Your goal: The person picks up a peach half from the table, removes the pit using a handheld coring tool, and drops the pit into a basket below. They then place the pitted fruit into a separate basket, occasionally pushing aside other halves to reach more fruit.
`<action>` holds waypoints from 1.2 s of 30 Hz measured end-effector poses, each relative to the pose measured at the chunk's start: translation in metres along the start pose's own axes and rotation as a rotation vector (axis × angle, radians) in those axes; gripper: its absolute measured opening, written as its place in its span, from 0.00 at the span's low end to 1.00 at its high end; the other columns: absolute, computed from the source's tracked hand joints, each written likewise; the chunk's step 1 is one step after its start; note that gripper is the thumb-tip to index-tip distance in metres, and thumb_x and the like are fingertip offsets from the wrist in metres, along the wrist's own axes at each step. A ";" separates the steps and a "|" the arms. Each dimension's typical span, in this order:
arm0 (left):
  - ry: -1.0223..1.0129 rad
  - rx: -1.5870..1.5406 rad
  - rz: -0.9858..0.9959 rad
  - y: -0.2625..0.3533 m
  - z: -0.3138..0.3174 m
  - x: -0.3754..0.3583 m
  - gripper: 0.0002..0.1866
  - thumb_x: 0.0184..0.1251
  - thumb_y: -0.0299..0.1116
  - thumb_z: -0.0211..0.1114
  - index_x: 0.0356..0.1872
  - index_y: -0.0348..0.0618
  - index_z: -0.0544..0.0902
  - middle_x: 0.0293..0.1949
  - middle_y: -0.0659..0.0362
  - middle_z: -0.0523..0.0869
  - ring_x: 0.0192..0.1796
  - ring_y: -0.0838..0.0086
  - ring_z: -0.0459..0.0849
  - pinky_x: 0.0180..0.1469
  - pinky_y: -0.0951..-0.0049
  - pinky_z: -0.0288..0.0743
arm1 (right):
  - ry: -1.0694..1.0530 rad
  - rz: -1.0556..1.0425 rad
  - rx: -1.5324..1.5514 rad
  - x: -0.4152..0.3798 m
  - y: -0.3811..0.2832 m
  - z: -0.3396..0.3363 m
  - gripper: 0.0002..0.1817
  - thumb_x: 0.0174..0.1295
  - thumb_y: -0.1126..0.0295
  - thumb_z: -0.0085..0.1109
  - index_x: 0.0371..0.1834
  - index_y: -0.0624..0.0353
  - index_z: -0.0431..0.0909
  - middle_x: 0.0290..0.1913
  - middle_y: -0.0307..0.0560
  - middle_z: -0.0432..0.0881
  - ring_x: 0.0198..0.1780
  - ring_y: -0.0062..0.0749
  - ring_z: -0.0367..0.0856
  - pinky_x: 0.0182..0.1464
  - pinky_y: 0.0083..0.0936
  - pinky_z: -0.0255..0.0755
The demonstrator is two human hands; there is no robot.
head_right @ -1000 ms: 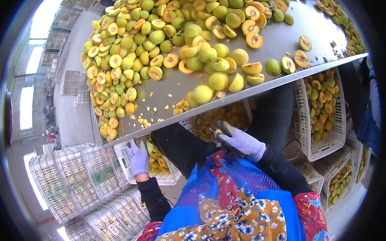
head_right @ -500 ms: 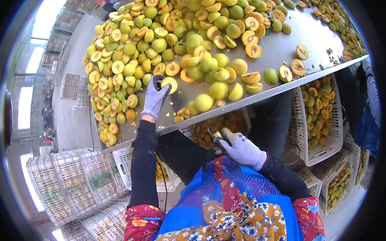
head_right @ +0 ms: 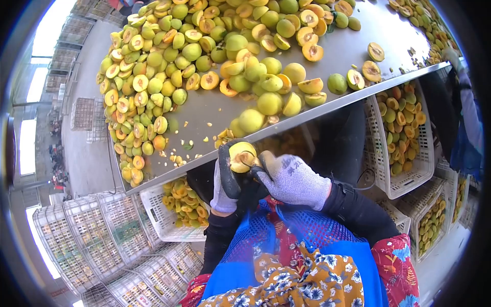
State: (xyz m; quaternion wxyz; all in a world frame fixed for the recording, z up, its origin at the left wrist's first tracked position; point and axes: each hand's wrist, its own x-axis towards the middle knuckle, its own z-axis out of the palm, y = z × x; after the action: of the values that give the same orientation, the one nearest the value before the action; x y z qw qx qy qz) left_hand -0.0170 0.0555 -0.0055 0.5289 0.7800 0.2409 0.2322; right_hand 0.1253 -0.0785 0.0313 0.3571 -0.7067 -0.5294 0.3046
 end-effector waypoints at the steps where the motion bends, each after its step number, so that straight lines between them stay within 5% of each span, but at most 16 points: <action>1: -0.015 -0.062 -0.042 0.015 0.001 -0.002 0.28 0.58 0.36 0.76 0.58 0.40 0.76 0.49 0.54 0.82 0.47 0.66 0.83 0.51 0.67 0.79 | -0.011 0.003 -0.012 -0.001 -0.002 0.001 0.16 0.70 0.61 0.55 0.43 0.65 0.67 0.23 0.61 0.78 0.26 0.59 0.81 0.28 0.50 0.72; 2: -0.029 -0.123 -0.086 0.023 0.002 -0.004 0.30 0.55 0.34 0.78 0.58 0.39 0.75 0.51 0.54 0.82 0.50 0.65 0.82 0.54 0.64 0.78 | -0.022 0.005 -0.022 -0.002 -0.003 0.003 0.16 0.70 0.61 0.55 0.43 0.65 0.67 0.22 0.61 0.78 0.25 0.58 0.81 0.28 0.49 0.72; 5: 0.082 -0.014 -0.095 0.021 0.010 -0.008 0.16 0.75 0.39 0.60 0.52 0.36 0.79 0.44 0.52 0.84 0.44 0.67 0.84 0.50 0.66 0.78 | -0.069 0.042 -0.065 -0.007 -0.007 0.006 0.18 0.70 0.62 0.56 0.49 0.67 0.67 0.23 0.62 0.79 0.27 0.60 0.81 0.28 0.50 0.70; 8: 0.146 -0.125 -0.229 0.019 0.016 -0.010 0.18 0.83 0.39 0.47 0.49 0.35 0.80 0.39 0.51 0.85 0.42 0.67 0.84 0.48 0.67 0.78 | -0.086 0.035 -0.041 -0.011 -0.007 0.010 0.17 0.69 0.64 0.56 0.49 0.67 0.67 0.24 0.64 0.78 0.27 0.63 0.80 0.28 0.50 0.71; 11: 0.238 -0.108 -0.255 0.023 0.024 -0.011 0.20 0.84 0.40 0.44 0.49 0.35 0.81 0.39 0.51 0.86 0.42 0.68 0.84 0.49 0.67 0.78 | 0.036 -0.121 0.003 -0.012 -0.003 0.018 0.17 0.72 0.58 0.54 0.41 0.65 0.71 0.24 0.56 0.80 0.21 0.47 0.81 0.25 0.42 0.74; 14: 0.281 -0.027 -0.153 0.022 0.031 -0.011 0.20 0.83 0.41 0.45 0.49 0.35 0.80 0.40 0.51 0.86 0.42 0.68 0.85 0.49 0.68 0.78 | -0.451 0.603 0.979 -0.005 -0.007 -0.007 0.20 0.75 0.52 0.52 0.40 0.63 0.74 0.25 0.44 0.79 0.20 0.28 0.78 0.21 0.28 0.71; 15: 0.288 0.009 -0.099 0.020 0.032 -0.010 0.21 0.83 0.42 0.45 0.49 0.34 0.80 0.41 0.51 0.86 0.42 0.68 0.85 0.49 0.68 0.78 | -0.414 0.379 1.113 -0.006 0.003 0.001 0.23 0.75 0.47 0.51 0.39 0.59 0.75 0.24 0.35 0.75 0.19 0.15 0.72 0.18 0.17 0.65; 19: 0.162 -0.260 -0.094 0.011 0.029 -0.011 0.21 0.83 0.43 0.45 0.50 0.34 0.80 0.41 0.52 0.86 0.43 0.69 0.85 0.49 0.68 0.78 | -0.935 0.738 2.422 -0.012 0.024 0.015 0.21 0.77 0.50 0.47 0.43 0.60 0.71 0.17 0.33 0.65 0.09 0.12 0.57 0.10 0.10 0.56; 22: 0.052 -0.241 -0.120 0.016 0.027 -0.005 0.24 0.83 0.46 0.43 0.49 0.35 0.81 0.42 0.53 0.86 0.44 0.71 0.85 0.50 0.69 0.77 | -0.959 0.768 2.598 -0.016 0.029 0.019 0.21 0.77 0.51 0.45 0.42 0.60 0.71 0.17 0.34 0.64 0.09 0.12 0.58 0.09 0.09 0.55; 24: -0.009 -0.069 -0.086 0.021 0.025 -0.001 0.28 0.84 0.50 0.40 0.49 0.35 0.81 0.41 0.55 0.86 0.44 0.71 0.84 0.52 0.69 0.77 | -0.821 0.751 2.408 -0.020 0.029 0.019 0.21 0.77 0.51 0.45 0.42 0.61 0.71 0.17 0.34 0.64 0.09 0.12 0.58 0.09 0.09 0.54; 30: -0.008 -0.433 -0.270 0.010 0.034 -0.005 0.23 0.82 0.47 0.46 0.49 0.36 0.82 0.40 0.55 0.87 0.43 0.74 0.84 0.49 0.71 0.78 | -0.879 0.676 2.640 -0.027 0.037 0.034 0.22 0.77 0.50 0.44 0.43 0.61 0.72 0.17 0.35 0.64 0.10 0.12 0.58 0.09 0.10 0.55; 34: 0.020 0.098 0.014 0.001 0.031 -0.009 0.25 0.76 0.49 0.57 0.56 0.35 0.75 0.40 0.53 0.86 0.41 0.67 0.87 0.45 0.70 0.79 | -0.778 0.273 2.324 -0.030 0.029 0.025 0.24 0.77 0.48 0.44 0.42 0.61 0.72 0.17 0.36 0.65 0.10 0.13 0.60 0.10 0.11 0.57; 36: 0.064 0.356 0.057 -0.008 0.010 -0.025 0.28 0.61 0.37 0.69 0.59 0.35 0.72 0.42 0.50 0.85 0.43 0.56 0.86 0.48 0.61 0.78 | -0.666 0.366 2.261 -0.024 0.025 0.009 0.24 0.76 0.48 0.46 0.41 0.61 0.71 0.16 0.36 0.66 0.10 0.14 0.61 0.10 0.11 0.55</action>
State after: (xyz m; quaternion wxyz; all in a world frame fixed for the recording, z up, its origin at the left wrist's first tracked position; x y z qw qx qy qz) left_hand -0.0311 0.0354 -0.0193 0.3677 0.8600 0.2728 0.2254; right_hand 0.1254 -0.1050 0.0072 0.5735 0.0573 0.0811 0.8131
